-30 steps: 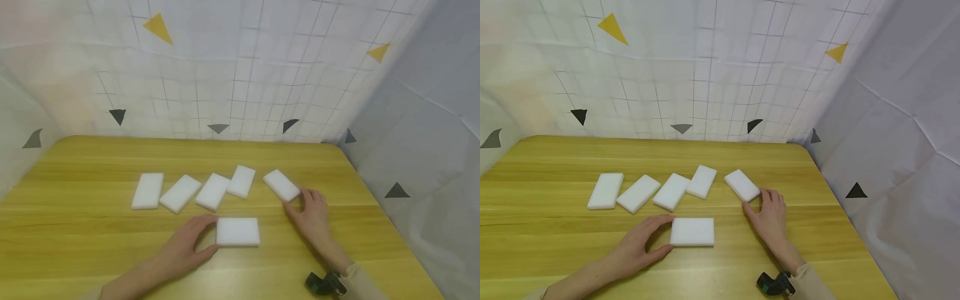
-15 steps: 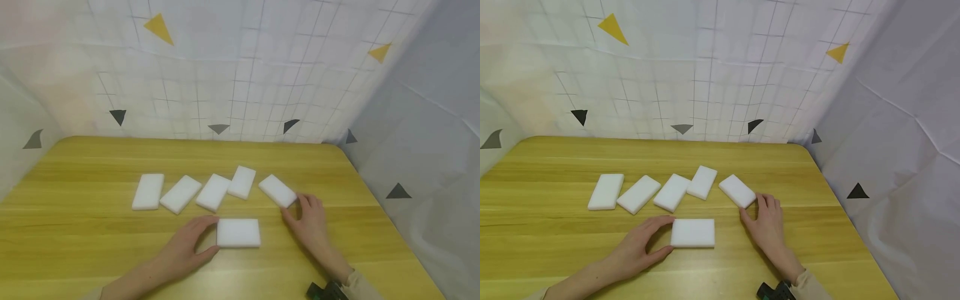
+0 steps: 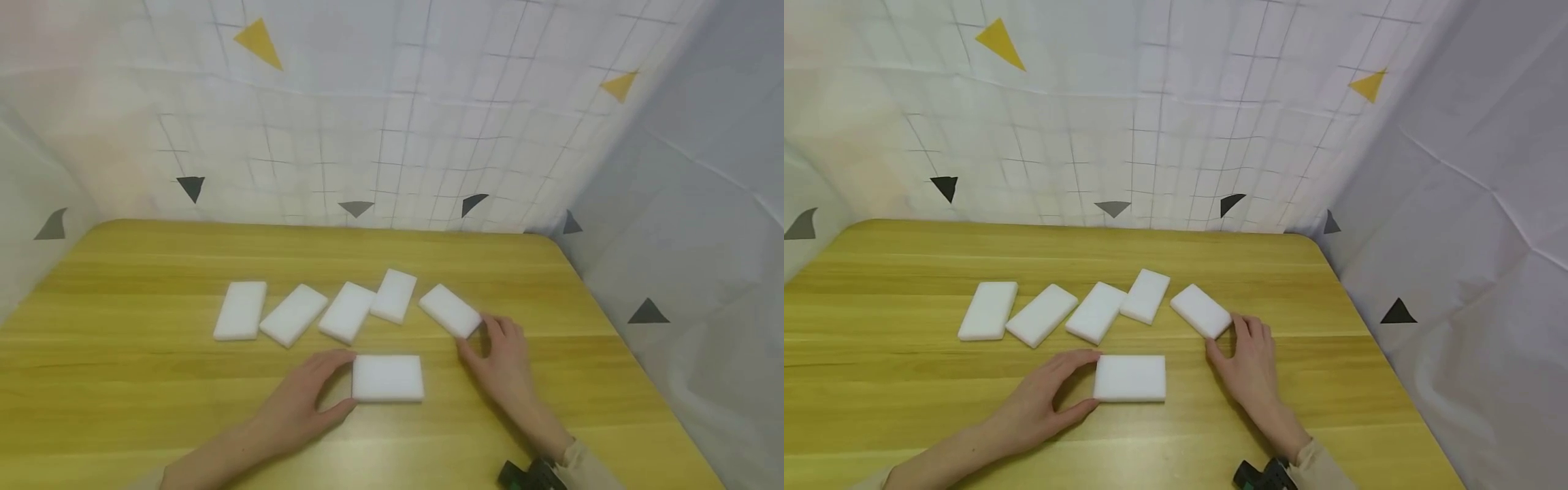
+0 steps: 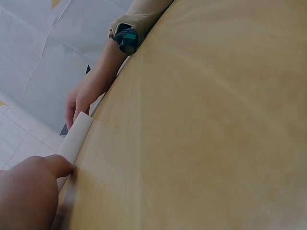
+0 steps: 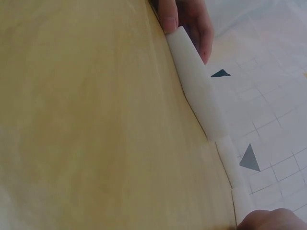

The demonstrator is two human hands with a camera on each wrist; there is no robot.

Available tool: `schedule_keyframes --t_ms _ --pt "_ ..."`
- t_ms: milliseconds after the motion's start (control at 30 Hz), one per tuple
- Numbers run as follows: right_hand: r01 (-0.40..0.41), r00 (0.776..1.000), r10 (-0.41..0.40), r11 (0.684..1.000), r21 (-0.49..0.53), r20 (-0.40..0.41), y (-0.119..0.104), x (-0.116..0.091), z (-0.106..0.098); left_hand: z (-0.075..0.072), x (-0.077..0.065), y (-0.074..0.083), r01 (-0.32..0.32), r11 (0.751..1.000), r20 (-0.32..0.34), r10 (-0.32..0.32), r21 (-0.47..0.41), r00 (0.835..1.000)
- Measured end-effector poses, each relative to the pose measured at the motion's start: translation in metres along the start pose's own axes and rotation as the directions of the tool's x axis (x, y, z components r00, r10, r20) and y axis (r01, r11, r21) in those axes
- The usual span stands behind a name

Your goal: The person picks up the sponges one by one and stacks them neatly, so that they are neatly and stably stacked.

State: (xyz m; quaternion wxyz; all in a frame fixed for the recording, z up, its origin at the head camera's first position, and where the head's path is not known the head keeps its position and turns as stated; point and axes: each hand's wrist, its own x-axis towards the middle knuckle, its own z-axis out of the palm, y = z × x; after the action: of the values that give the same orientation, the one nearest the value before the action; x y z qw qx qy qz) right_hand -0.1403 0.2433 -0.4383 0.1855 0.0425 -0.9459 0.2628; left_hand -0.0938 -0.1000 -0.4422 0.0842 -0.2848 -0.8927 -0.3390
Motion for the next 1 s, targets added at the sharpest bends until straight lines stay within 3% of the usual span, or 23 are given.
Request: schedule_keyframes --t_ms 633,1000 --pt "-0.007 0.999 0.011 0.995 0.096 -0.037 -0.0008 0.0026 0.0009 -0.0015 0.0012 0.0007 0.013 1.0 0.013 -0.013 -0.008 1.0" --pt "0.076 0.993 -0.058 0.981 0.177 -0.105 -0.0087 -0.0015 0.0019 -0.0013 0.0003 0.0 0.001 1.0 0.008 -0.001 -0.001 1.0"
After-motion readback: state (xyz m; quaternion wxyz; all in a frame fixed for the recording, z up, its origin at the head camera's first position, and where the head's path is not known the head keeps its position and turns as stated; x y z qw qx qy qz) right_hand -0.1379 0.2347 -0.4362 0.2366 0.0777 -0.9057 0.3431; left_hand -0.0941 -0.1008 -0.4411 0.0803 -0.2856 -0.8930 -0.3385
